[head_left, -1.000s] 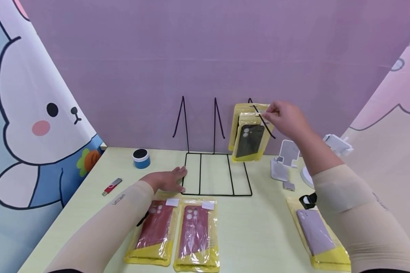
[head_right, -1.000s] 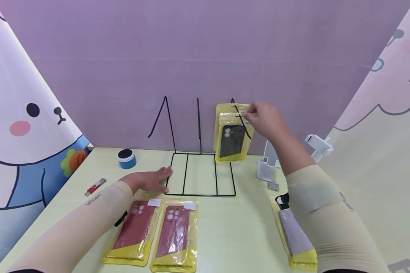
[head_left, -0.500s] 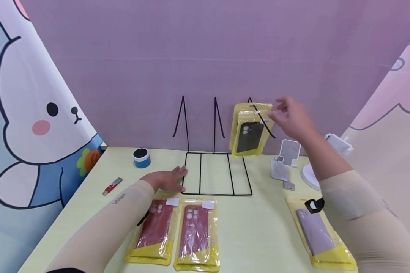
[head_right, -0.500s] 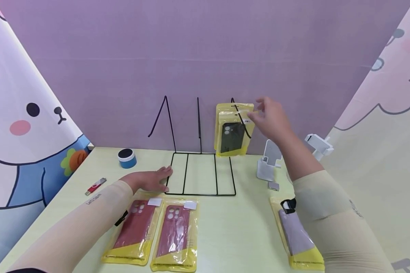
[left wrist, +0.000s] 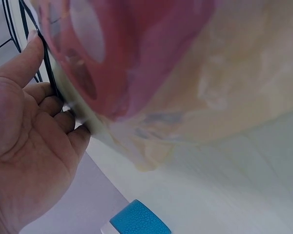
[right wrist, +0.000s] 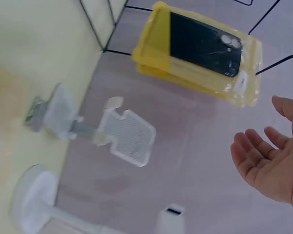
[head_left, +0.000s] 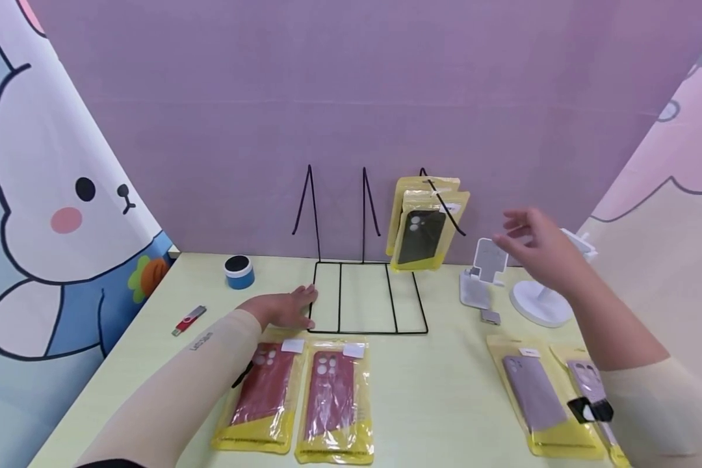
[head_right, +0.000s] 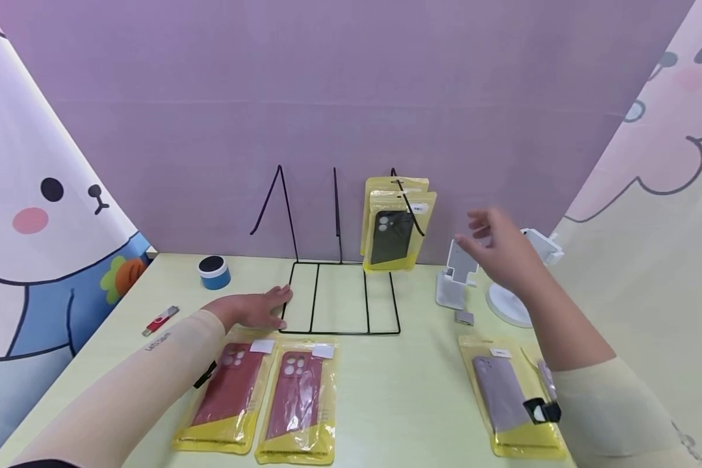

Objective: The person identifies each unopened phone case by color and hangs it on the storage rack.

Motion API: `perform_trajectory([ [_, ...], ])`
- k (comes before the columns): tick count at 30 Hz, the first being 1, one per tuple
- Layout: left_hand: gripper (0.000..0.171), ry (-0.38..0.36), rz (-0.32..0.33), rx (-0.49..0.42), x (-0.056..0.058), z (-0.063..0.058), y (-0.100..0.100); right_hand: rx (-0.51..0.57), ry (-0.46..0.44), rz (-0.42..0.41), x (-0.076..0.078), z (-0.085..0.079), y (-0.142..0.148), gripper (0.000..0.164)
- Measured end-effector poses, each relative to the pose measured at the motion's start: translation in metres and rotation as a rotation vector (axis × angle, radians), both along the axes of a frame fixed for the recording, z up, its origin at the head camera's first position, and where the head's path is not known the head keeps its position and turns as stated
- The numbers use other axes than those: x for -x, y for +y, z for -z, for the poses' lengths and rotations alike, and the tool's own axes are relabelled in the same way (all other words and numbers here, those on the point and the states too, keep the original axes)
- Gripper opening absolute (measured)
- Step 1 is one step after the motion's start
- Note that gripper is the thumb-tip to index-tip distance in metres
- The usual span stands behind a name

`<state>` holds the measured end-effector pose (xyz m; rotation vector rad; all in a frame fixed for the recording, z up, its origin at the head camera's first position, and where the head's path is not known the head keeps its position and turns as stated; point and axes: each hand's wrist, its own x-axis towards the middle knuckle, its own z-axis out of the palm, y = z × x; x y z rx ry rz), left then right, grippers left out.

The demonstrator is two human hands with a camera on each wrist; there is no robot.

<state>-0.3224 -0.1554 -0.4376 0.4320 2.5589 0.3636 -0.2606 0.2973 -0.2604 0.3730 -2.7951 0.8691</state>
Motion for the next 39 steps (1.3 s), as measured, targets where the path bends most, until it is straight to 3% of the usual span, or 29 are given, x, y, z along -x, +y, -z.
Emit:
perform_trajectory([
  [8, 0.087, 0.001, -0.001, -0.007, -0.002, -0.001, -0.001, -0.117, -0.044, -0.045, -0.02, 0.048, 0.028, 0.047],
  [17, 0.088, 0.0, -0.017, 0.007, -0.002, 0.0, -0.001, -0.249, -0.182, -0.052, -0.03, 0.105, 0.065, 0.055],
  [22, 0.088, 0.004, -0.006, 0.005, -0.003, -0.001, -0.001, -0.357, -0.204, -0.064, -0.03, 0.13, 0.083, 0.056],
  [30, 0.087, 0.009, -0.012, 0.005, -0.003, 0.001, 0.0, -0.414, -0.269, -0.094, -0.023, 0.152, 0.098, 0.054],
  [39, 0.087, 0.013, -0.013, -0.004, -0.003, 0.002, -0.001, -0.463, -0.326, -0.095, -0.013, 0.166, 0.101, 0.034],
])
